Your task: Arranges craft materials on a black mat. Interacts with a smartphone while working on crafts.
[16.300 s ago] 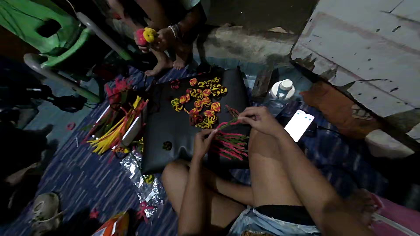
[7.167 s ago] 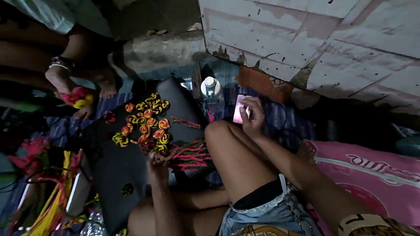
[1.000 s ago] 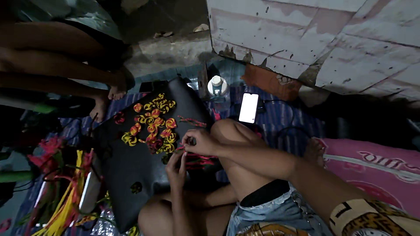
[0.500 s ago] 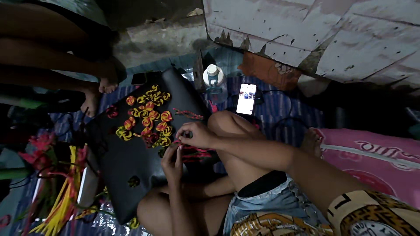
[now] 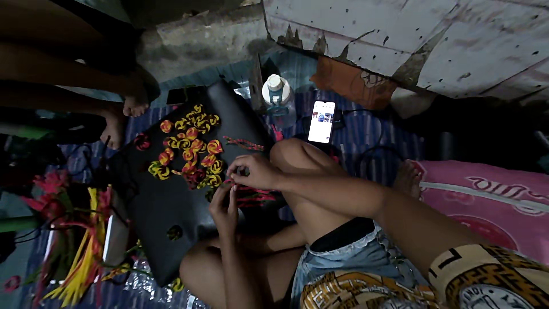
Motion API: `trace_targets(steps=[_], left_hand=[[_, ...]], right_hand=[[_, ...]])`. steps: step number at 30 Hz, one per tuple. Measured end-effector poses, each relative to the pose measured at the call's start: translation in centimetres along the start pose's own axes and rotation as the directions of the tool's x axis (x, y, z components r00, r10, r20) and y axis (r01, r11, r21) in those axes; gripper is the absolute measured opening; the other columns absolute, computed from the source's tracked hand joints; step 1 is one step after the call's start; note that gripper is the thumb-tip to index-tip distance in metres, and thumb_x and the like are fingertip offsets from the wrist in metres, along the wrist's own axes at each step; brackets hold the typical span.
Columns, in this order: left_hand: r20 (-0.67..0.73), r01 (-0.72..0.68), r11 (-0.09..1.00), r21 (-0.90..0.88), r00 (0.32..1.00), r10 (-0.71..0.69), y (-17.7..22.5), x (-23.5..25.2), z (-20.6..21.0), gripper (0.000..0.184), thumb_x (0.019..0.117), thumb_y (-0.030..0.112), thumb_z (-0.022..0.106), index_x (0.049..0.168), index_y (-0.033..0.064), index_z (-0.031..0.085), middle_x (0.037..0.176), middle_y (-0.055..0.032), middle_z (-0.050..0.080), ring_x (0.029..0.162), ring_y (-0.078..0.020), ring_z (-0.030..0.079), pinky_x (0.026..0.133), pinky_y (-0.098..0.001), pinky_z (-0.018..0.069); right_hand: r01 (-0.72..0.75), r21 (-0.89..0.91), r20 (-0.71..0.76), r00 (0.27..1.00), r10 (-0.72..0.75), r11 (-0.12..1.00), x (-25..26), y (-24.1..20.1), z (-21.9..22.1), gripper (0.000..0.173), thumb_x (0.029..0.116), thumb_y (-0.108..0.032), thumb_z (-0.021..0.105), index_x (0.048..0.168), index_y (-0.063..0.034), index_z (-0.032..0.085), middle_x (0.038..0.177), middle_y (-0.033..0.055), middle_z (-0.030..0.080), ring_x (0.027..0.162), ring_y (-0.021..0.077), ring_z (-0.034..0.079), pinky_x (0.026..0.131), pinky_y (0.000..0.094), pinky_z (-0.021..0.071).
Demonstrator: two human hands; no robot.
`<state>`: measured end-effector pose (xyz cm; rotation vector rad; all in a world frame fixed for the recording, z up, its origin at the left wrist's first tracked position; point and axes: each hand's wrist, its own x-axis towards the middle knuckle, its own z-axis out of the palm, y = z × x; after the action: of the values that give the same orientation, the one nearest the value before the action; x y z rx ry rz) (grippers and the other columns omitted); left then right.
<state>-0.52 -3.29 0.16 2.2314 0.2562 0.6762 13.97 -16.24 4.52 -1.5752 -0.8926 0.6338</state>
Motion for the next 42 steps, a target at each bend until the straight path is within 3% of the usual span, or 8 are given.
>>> trace_targets(steps=[16,20,25,27,31,36,42], left_hand=[[0.000,0.002,1.000,-0.027,1.000,-0.002,0.02,0.01,0.09,0.022,0.0996,0.009,0.060,0.097,-0.0092,0.071,0.083,-0.0049,0.066,0.074,0.0052,0.059,0.070,-0.0091,0.0491],[0.001,0.003,0.999,-0.039,1.000,-0.003,-0.07,0.00,0.09,0.021,0.0994,0.008,0.060,0.098,-0.0100,0.071,0.086,-0.0058,0.068,0.076,0.0046,0.060,0.072,-0.0107,0.0508],[-0.006,0.045,0.997,-0.067,0.999,-0.046,0.26,0.00,0.34,0.025,0.0991,0.006,0.059,0.113,-0.0146,0.065,0.089,-0.0067,0.068,0.074,0.0058,0.060,0.070,-0.0108,0.0514],[-0.015,0.042,0.997,-0.072,0.999,-0.043,0.44,0.03,0.44,0.028,0.0994,0.006,0.058,0.117,-0.0157,0.063,0.090,-0.0065,0.069,0.074,0.0070,0.059,0.070,-0.0103,0.0511],[-0.016,0.004,0.999,-0.052,1.000,-0.005,0.49,0.05,0.51,0.024,0.1016,0.005,0.055,0.109,-0.0152,0.066,0.093,-0.0087,0.070,0.078,0.0064,0.061,0.074,-0.0108,0.0518],[-0.013,-0.003,0.999,-0.039,1.000,0.002,0.42,0.08,0.41,0.024,0.1017,0.005,0.054,0.109,-0.0148,0.066,0.092,-0.0095,0.070,0.077,0.0049,0.062,0.073,-0.0116,0.0523],[-0.021,0.006,0.999,-0.041,1.000,-0.007,0.19,0.00,0.46,0.024,0.1012,0.006,0.055,0.108,-0.0144,0.066,0.090,-0.0082,0.069,0.075,0.0060,0.060,0.071,-0.0106,0.0512]], right_hand=[[0.012,0.043,-0.009,1.000,-0.012,0.999,0.04,0.38,-0.05,0.014,0.0968,-0.012,0.067,0.104,-0.0017,0.075,0.106,0.0145,0.071,0.090,0.0227,0.068,0.079,0.0414,0.0564],[0.031,0.004,-0.031,0.999,-0.031,0.999,-0.14,-0.14,0.00,0.015,0.0963,-0.008,0.067,0.105,0.0012,0.075,0.103,0.0151,0.072,0.092,0.0243,0.069,0.083,0.0435,0.0567],[0.037,0.037,-0.037,0.999,-0.036,0.999,-0.06,0.30,-0.11,0.015,0.0966,-0.012,0.067,0.104,-0.0024,0.075,0.104,0.0127,0.071,0.087,0.0214,0.068,0.077,0.0414,0.0563],[0.059,0.019,-0.070,0.996,-0.058,0.998,-0.18,-0.01,0.00,0.015,0.0957,-0.009,0.068,0.105,0.0000,0.075,0.104,0.0143,0.072,0.089,0.0232,0.068,0.080,0.0423,0.0569],[0.066,-0.010,-0.125,0.990,-0.067,0.998,-0.24,-0.13,0.24,0.015,0.0948,-0.007,0.069,0.105,0.0012,0.075,0.102,0.0150,0.071,0.088,0.0238,0.069,0.081,0.0429,0.0573],[0.009,0.010,-0.126,0.992,-0.008,1.000,-0.11,-0.06,0.08,0.015,0.0946,-0.010,0.070,0.103,0.0023,0.074,0.099,0.0153,0.071,0.088,0.0235,0.069,0.082,0.0418,0.0567],[0.074,0.008,-0.156,0.985,-0.072,0.997,-0.26,0.03,0.36,0.014,0.0938,-0.009,0.069,0.101,0.0022,0.074,0.097,0.0149,0.072,0.086,0.0231,0.069,0.079,0.0413,0.0568]])
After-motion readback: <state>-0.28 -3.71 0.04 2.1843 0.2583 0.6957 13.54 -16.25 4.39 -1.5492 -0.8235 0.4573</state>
